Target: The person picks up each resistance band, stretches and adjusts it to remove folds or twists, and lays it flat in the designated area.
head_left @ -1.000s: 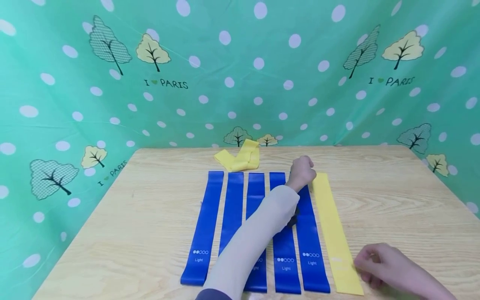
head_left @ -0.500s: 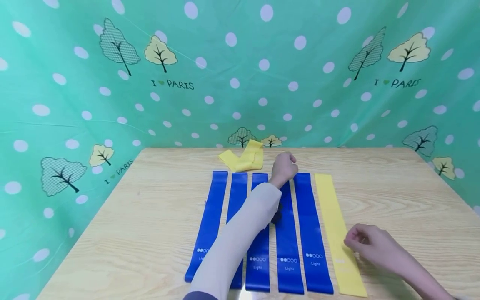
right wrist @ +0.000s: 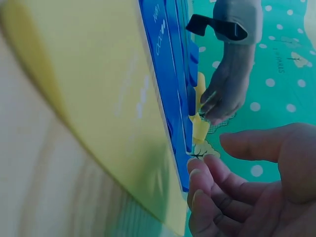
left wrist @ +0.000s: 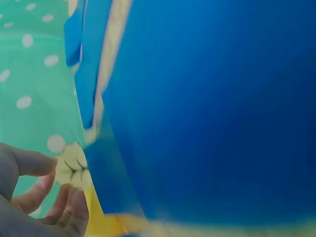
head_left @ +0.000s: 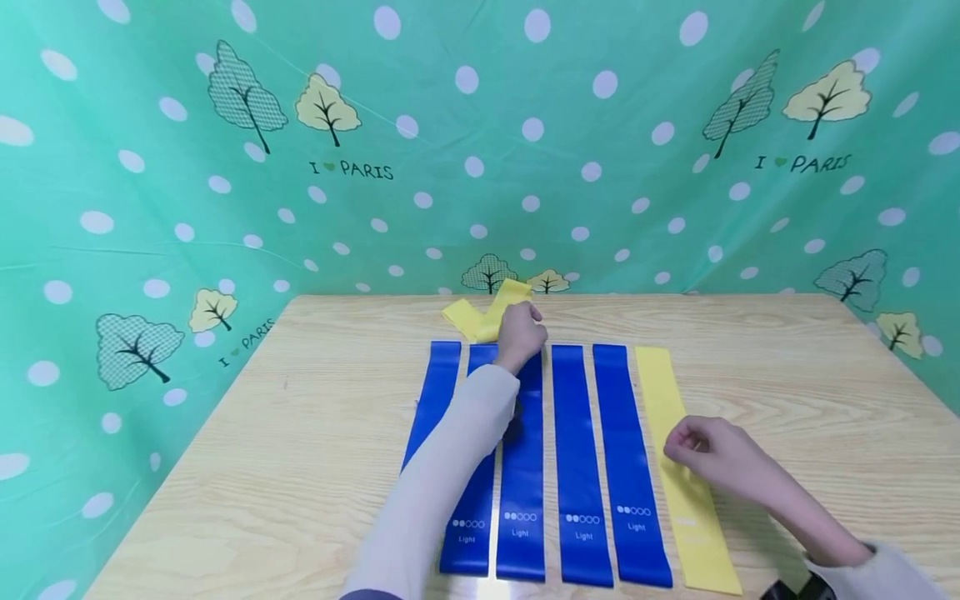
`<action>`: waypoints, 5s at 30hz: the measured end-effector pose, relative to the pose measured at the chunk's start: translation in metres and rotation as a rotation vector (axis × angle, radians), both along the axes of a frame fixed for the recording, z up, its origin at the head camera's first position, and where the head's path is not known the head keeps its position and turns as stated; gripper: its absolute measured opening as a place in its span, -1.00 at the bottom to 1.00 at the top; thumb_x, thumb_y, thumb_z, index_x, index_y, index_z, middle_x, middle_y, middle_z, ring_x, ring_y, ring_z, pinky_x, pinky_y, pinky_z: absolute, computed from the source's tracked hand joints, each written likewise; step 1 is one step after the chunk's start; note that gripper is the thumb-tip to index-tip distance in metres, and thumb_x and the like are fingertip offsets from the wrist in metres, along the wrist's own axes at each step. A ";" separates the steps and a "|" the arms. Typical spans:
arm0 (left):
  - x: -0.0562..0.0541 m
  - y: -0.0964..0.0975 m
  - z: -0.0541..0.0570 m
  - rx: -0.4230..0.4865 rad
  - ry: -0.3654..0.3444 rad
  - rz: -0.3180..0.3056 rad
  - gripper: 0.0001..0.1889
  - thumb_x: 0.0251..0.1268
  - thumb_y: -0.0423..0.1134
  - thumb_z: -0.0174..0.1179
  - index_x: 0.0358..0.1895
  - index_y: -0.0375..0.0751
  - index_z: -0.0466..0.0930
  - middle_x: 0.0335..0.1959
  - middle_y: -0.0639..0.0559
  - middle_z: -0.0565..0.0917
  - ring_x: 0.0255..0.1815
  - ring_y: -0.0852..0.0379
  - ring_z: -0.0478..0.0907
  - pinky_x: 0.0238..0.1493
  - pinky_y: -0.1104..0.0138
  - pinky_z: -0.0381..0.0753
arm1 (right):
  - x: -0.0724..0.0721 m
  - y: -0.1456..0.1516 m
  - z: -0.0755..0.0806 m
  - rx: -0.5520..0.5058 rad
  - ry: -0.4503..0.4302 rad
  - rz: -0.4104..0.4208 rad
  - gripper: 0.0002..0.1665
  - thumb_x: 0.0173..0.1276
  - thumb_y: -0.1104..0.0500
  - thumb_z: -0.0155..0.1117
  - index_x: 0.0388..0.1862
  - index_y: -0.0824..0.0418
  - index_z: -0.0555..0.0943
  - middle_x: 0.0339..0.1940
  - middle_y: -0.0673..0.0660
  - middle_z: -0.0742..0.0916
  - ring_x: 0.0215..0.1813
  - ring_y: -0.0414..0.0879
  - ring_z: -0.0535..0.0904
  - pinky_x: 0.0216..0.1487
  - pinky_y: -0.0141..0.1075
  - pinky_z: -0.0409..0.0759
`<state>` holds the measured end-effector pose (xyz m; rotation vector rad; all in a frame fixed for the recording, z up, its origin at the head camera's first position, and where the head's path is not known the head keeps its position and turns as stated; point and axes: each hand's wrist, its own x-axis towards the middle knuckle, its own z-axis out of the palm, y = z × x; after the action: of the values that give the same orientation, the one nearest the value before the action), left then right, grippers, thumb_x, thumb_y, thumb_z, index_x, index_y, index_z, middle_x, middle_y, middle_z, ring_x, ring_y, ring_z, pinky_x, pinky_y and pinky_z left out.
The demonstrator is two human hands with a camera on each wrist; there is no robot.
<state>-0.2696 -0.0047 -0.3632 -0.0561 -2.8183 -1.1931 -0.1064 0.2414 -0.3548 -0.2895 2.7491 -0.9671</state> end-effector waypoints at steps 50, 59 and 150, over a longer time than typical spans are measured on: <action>-0.013 -0.060 0.001 0.201 -0.105 0.040 -0.82 0.21 -0.43 0.01 -0.55 -0.26 0.47 -0.59 -0.02 0.50 -0.61 0.17 0.27 -0.60 0.45 0.21 | -0.186 -0.136 -0.005 -0.843 -0.533 -0.200 -0.46 0.46 0.34 -0.11 0.36 0.55 0.17 0.31 0.46 0.41 0.36 0.16 0.38 0.39 -0.19 0.34; -0.016 -0.059 -0.003 0.203 -0.104 0.078 -0.81 0.17 -0.45 0.12 -0.15 -0.34 0.59 -0.04 -0.24 0.64 -0.25 -0.02 0.54 -0.27 0.33 0.55 | -0.189 -0.157 -0.008 -1.001 -0.566 -0.232 -0.38 0.41 0.40 -0.08 0.41 0.53 0.08 0.19 0.31 0.45 -0.16 -0.20 0.58 0.39 -0.23 0.35; 0.051 -0.027 0.018 0.681 -0.188 -0.121 -0.74 0.34 -0.27 0.14 -0.04 -0.39 0.47 -0.19 -0.35 0.70 -0.54 0.23 0.59 -0.49 0.41 0.55 | -0.165 -0.133 0.045 -0.948 -0.307 -0.363 -0.48 0.42 0.26 0.10 0.30 0.44 0.33 0.05 0.14 0.57 -0.25 -0.25 0.61 -0.09 -0.45 0.64</action>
<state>-0.2185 -0.0317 -0.3452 -0.0737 -2.4054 -2.2126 -0.2713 0.1088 -0.3099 0.2242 1.9156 -2.1481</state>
